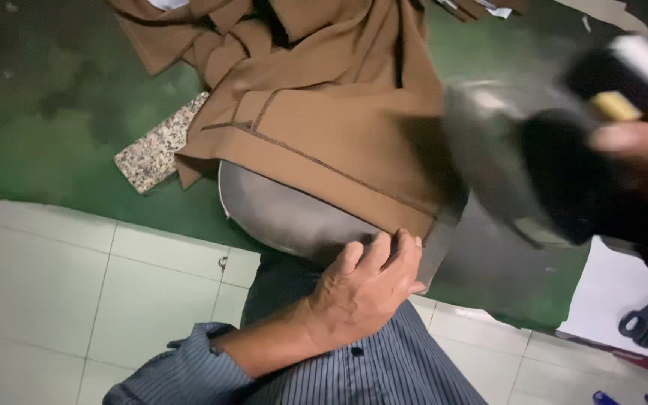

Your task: The person irons brown fabric pieces on a padded workbench using an iron and a stone block. They smooth the fabric by hand, press the iron along the material, and then apply pressure with the stone block to flatten the seams and hems.

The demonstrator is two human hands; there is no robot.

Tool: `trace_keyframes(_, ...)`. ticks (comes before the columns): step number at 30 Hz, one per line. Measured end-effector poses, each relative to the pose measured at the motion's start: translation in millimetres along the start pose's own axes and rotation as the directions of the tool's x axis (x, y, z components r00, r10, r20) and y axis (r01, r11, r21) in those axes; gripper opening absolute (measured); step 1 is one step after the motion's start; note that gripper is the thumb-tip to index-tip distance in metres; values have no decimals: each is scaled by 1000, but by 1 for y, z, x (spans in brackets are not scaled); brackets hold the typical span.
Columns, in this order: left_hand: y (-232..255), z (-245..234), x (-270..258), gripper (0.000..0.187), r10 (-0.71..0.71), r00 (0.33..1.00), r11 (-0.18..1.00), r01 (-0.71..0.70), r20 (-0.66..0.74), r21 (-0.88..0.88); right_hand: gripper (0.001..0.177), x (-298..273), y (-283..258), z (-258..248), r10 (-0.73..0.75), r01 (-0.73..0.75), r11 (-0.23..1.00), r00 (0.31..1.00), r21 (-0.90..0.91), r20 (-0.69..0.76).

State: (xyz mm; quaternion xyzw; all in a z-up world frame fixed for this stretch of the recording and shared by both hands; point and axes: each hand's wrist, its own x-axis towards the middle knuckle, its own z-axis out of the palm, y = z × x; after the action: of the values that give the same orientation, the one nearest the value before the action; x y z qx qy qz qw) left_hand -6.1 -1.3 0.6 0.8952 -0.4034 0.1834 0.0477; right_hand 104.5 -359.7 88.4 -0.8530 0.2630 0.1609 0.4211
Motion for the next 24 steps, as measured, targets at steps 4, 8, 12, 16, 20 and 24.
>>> trace_keyframes(4, 2, 0, 0, 60, -11, 1000, 997, 12, -19, 74, 71, -77, -135, 68, -168, 191, 687, 980, -701, 103)
trace_keyframes(8, 0, -4, 1, 63, -38, 999, 997, 38, 4, 73, 73, -80, -178, 110, 66, 191, 339, 972, -921, 226)
trace_keyframes(12, 6, 9, -6, 57, -35, 999, 992, 32, -21, -121, 79, -80, -176, 128, 55, 296, 275, 945, -915, 322)
trace_keyframes(16, 4, 6, -5, 44, -33, 999, 991, 27, -42, -131, 75, -71, -156, 125, 32, 308, 280, 944, -909, 330)
trace_keyframes(20, -39, -15, -1, 38, -70, 985, 970, 30, -160, -240, 74, -72, -143, 120, -1, 336, 243, 938, -910, 346)
trace_keyframes(24, -114, 13, -21, 32, -312, 950, 901, 296, 0, -317, 80, -81, -152, 123, 175, 202, 278, 951, -939, 257)
